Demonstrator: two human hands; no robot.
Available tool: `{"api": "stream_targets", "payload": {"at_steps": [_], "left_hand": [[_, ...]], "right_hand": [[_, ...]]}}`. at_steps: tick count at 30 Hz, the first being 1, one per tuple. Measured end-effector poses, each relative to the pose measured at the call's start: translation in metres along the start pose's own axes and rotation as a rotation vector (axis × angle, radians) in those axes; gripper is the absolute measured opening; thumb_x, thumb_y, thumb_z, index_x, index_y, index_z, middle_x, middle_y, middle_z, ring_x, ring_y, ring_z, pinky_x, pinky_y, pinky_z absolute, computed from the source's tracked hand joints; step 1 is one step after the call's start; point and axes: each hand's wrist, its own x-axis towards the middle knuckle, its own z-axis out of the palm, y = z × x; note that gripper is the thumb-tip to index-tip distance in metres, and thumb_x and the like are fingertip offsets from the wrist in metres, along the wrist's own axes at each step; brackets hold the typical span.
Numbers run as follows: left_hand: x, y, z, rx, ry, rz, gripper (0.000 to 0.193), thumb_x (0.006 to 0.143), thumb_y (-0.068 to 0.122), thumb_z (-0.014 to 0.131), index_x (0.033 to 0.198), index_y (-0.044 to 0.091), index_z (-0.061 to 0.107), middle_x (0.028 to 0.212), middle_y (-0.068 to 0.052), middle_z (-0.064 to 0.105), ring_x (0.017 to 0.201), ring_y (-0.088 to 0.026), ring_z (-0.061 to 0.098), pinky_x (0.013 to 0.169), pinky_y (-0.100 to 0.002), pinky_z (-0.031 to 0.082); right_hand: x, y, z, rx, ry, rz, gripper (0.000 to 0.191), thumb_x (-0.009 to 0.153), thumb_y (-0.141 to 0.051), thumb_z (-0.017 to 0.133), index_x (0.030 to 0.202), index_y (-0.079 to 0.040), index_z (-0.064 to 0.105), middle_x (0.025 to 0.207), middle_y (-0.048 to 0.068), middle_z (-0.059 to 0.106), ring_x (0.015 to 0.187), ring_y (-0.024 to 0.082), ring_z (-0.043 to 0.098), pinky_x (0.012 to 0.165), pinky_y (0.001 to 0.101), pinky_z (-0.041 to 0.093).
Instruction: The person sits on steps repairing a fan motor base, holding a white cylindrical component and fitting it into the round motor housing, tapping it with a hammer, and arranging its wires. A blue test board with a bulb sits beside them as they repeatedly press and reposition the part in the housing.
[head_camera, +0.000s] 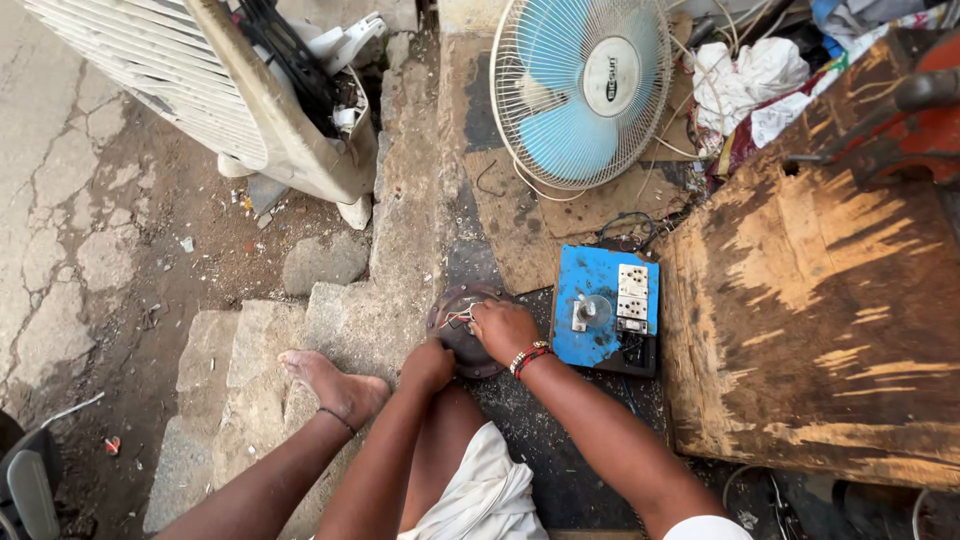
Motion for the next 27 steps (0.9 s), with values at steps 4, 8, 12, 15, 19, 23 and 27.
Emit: {"api": "stream_targets", "payload": {"at_steps": [4, 8, 12, 15, 19, 23, 27], "left_hand": [[0.001, -0.003, 0.002, 0.038, -0.032, 0.015, 0.043, 0.095, 0.035, 0.057, 0.121, 0.002, 0.068, 0.124, -0.024, 0.069, 0.119, -0.039, 0.066, 0.103, -0.047, 0.051], [0.003, -0.004, 0.003, 0.032, -0.045, 0.005, 0.042, 0.093, 0.033, 0.058, 0.120, 0.002, 0.069, 0.124, -0.024, 0.069, 0.120, -0.037, 0.066, 0.103, -0.047, 0.051], [0.005, -0.005, 0.003, 0.054, -0.056, 0.036, 0.043, 0.094, 0.034, 0.059, 0.118, 0.001, 0.070, 0.121, -0.024, 0.070, 0.117, -0.038, 0.067, 0.101, -0.047, 0.053], [0.004, -0.006, 0.004, 0.049, -0.044, 0.048, 0.043, 0.094, 0.034, 0.060, 0.118, 0.000, 0.069, 0.118, -0.024, 0.071, 0.114, -0.038, 0.069, 0.098, -0.047, 0.054], [0.003, -0.006, 0.005, 0.078, -0.058, 0.049, 0.041, 0.095, 0.034, 0.058, 0.114, 0.001, 0.073, 0.119, -0.023, 0.071, 0.114, -0.037, 0.069, 0.098, -0.047, 0.054], [0.001, -0.002, 0.002, 0.091, -0.075, 0.026, 0.041, 0.096, 0.036, 0.059, 0.115, 0.002, 0.073, 0.121, -0.022, 0.071, 0.116, -0.037, 0.068, 0.099, -0.046, 0.054], [-0.003, 0.000, -0.001, 0.055, -0.089, -0.019, 0.044, 0.095, 0.036, 0.060, 0.123, 0.003, 0.068, 0.126, -0.021, 0.069, 0.120, -0.036, 0.067, 0.101, -0.046, 0.053]], "right_hand": [[0.003, -0.002, 0.004, -0.010, -0.025, 0.014, 0.020, 0.089, -0.028, 0.071, 0.090, -0.010, 0.065, 0.087, 0.012, 0.072, 0.084, 0.034, 0.071, 0.073, 0.0483, 0.055], [0.001, -0.006, 0.009, -0.031, 0.007, 0.053, 0.022, 0.091, -0.030, 0.071, 0.088, -0.009, 0.064, 0.083, 0.013, 0.072, 0.080, 0.035, 0.071, 0.070, 0.0487, 0.055], [0.000, -0.010, 0.013, -0.013, 0.035, 0.130, 0.026, 0.092, -0.034, 0.071, 0.087, -0.009, 0.064, 0.082, 0.015, 0.072, 0.076, 0.036, 0.071, 0.067, 0.0484, 0.056], [0.002, -0.017, 0.015, -0.043, 0.065, 0.234, 0.029, 0.088, -0.037, 0.073, 0.086, -0.009, 0.067, 0.085, 0.016, 0.073, 0.076, 0.036, 0.072, 0.067, 0.0483, 0.057], [0.008, -0.027, 0.016, -0.027, 0.107, 0.381, 0.029, 0.085, -0.038, 0.074, 0.086, -0.009, 0.070, 0.086, 0.018, 0.075, 0.079, 0.038, 0.073, 0.070, 0.0499, 0.057], [0.011, -0.031, 0.013, -0.033, 0.085, 0.437, 0.029, 0.085, -0.038, 0.073, 0.087, -0.009, 0.071, 0.085, 0.019, 0.075, 0.079, 0.038, 0.073, 0.071, 0.0505, 0.058], [0.015, -0.033, 0.010, -0.041, 0.035, 0.468, 0.031, 0.087, -0.039, 0.073, 0.089, -0.008, 0.071, 0.084, 0.020, 0.074, 0.078, 0.039, 0.073, 0.073, 0.0504, 0.058]]}}
